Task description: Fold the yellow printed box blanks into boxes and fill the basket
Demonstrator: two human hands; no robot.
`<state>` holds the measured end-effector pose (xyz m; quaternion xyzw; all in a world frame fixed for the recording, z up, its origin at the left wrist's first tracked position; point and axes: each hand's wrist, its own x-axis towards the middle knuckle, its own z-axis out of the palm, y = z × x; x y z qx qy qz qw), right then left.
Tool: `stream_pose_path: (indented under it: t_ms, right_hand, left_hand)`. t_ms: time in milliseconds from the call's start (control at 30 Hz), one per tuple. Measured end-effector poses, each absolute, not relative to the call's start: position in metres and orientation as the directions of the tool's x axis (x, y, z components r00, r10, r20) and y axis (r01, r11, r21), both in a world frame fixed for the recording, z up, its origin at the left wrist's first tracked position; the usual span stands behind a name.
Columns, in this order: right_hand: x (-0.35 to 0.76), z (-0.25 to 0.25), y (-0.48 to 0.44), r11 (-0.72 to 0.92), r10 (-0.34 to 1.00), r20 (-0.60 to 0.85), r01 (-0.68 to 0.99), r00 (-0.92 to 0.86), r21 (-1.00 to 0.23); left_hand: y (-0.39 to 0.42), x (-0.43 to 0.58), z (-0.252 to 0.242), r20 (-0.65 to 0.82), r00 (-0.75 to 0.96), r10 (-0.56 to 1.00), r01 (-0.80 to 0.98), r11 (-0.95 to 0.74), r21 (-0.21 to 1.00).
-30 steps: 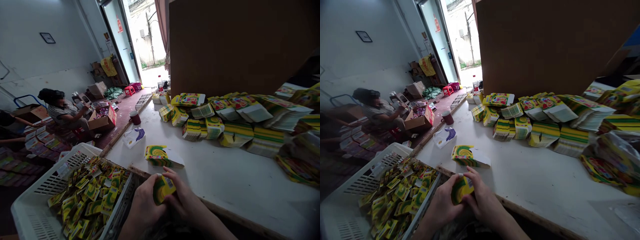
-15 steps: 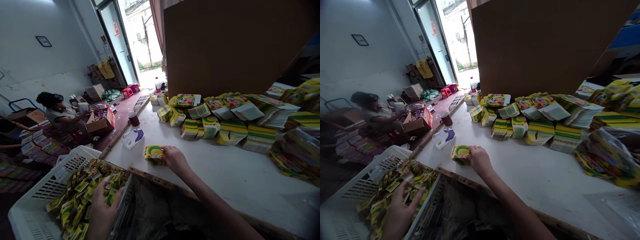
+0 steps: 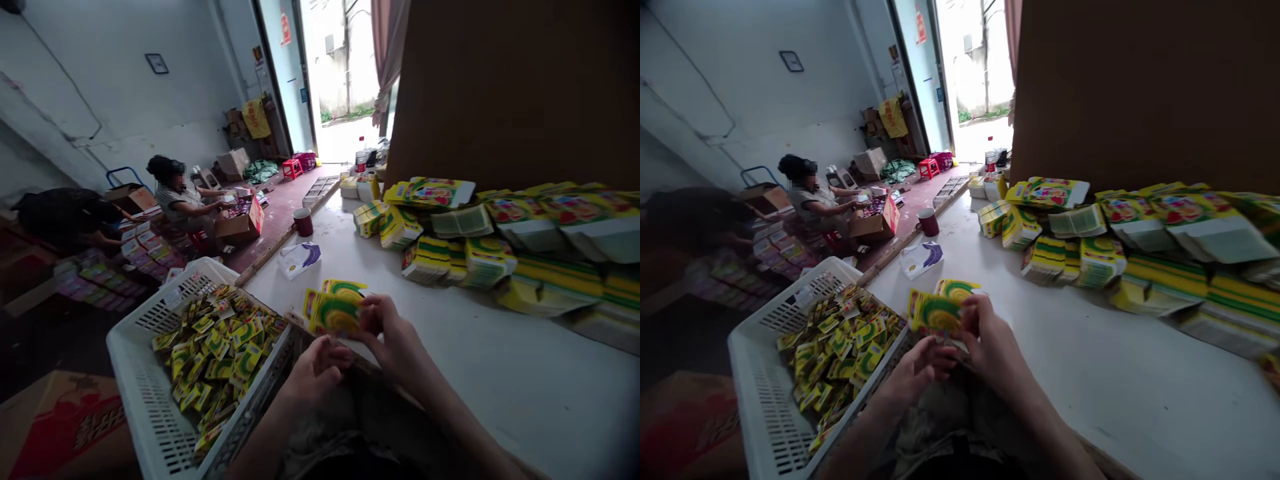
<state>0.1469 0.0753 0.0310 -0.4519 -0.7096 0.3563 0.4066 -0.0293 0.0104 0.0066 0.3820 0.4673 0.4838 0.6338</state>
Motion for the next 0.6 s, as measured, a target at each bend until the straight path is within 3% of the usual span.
stream_pose_path:
  t_ms: [67,167,233,300,433,600]
  right_hand:
    - [0.141,0.024,0.058,0.267,0.908,0.167,0.222,-0.384,-0.938]
    - [0.130,0.010,0.037,0.056,0.921,0.037,0.039,-0.388,-0.998]
    - [0.124,0.002,0.029,-0.072,0.913,-0.026,-0.098,-0.407,-0.993]
    - [0.120,-0.003,0.025,-0.141,0.899,-0.041,-0.198,-0.437,-0.970]
    - [0.116,-0.004,0.021,-0.138,0.913,-0.027,-0.245,-0.407,-0.960]
    - [0.113,0.001,0.011,-0.195,0.890,-0.021,-0.339,-0.455,-0.921]
  left_hand:
    - [0.013,-0.020,0.002,-0.208,-0.042,0.977,-0.349,0.181,0.920]
    - [0.013,-0.011,-0.002,-0.025,-0.238,0.971,-0.170,-0.017,0.985]
    - [0.011,-0.009,-0.003,0.081,-0.238,0.968,-0.044,-0.094,0.995]
    - [0.008,-0.008,-0.003,0.107,-0.221,0.969,-0.040,-0.119,0.992]
    - [0.007,-0.005,-0.002,0.039,-0.251,0.967,-0.227,-0.098,0.969]
    - [0.009,0.001,0.006,-0.141,-0.269,0.953,-0.533,-0.025,0.846]
